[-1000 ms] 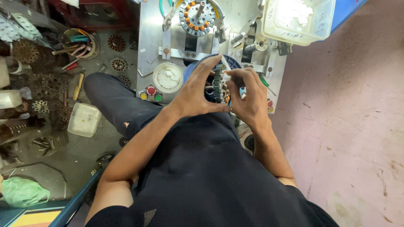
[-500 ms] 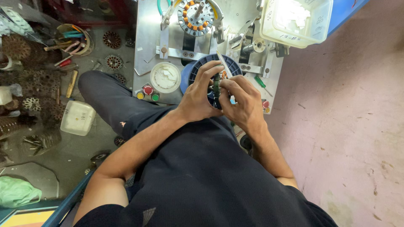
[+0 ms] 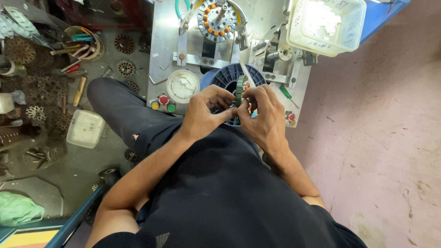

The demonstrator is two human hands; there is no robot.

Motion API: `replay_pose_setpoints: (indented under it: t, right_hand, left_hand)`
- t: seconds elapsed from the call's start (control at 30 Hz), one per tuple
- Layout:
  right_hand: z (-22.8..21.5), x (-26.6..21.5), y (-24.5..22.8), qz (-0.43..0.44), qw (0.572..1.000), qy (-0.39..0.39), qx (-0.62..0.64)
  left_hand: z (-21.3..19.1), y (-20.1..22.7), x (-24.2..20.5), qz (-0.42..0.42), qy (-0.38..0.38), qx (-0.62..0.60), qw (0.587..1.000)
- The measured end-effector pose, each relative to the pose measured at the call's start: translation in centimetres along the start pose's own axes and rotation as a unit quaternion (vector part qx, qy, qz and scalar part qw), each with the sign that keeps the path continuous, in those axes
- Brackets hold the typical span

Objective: The person uses scissors to cut small white plastic pieces and places them into slots on a circular electronic component mounted on a machine. The person repeatedly picks up pieces, cuts them, and inserts them into the component.

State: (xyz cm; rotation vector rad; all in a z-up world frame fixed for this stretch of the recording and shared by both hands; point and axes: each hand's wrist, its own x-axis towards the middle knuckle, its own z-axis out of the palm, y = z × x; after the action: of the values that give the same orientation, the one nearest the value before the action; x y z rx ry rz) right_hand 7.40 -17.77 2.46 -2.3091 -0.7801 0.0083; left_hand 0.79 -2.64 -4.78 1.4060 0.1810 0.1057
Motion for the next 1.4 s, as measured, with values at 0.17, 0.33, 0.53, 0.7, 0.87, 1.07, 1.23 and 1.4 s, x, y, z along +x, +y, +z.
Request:
replay_pose_setpoints:
  t: [0.17, 0.33, 0.53, 0.7, 0.87, 1.07, 1.23, 1.4]
  right_hand:
    - [0.1, 0.1, 0.2, 0.012, 1.0, 0.002, 0.013]
    - [-2.3, -0.1, 2.1, 0.089, 0.968, -0.103, 0.213]
    - [-1.2, -0.2, 4.3, 0.169, 0.92, -0.077, 0.346]
    - [-1.3, 0.7, 4.6, 0.143, 0.951, -0.113, 0.25]
    - [-2.0, 1.3, 4.0, 0.088, 0.964, -0.138, 0.21]
    - [-2.0, 1.6, 3.5, 0.095, 0.968, -0.134, 0.189]
    - [-1.8, 1.5, 3.4, 0.094, 0.971, -0.121, 0.181]
    - [-1.7, 1.5, 2.8, 0.137, 0.968, -0.115, 0.173]
  left_hand:
    - [0.5, -0.3, 0.1, -0.061, 0.003, -0.131, 0.989]
    - [0.8, 0.1, 0.1, -0.098, 0.036, -0.127, 0.986]
    - [1.3, 0.0, 0.2, -0.082, 0.048, -0.151, 0.984]
    - [0.9, -0.6, 0.4, -0.068, 0.03, -0.164, 0.984]
    - [0.6, -1.1, 0.7, -0.078, 0.023, -0.167, 0.983]
    - [0.8, -0.9, 1.2, -0.073, 0.031, -0.18, 0.98]
    - [0.8, -0.4, 1.2, -0.082, 0.031, -0.17, 0.981]
    - [0.9, 0.0, 1.3, -0.086, 0.036, -0.154, 0.984]
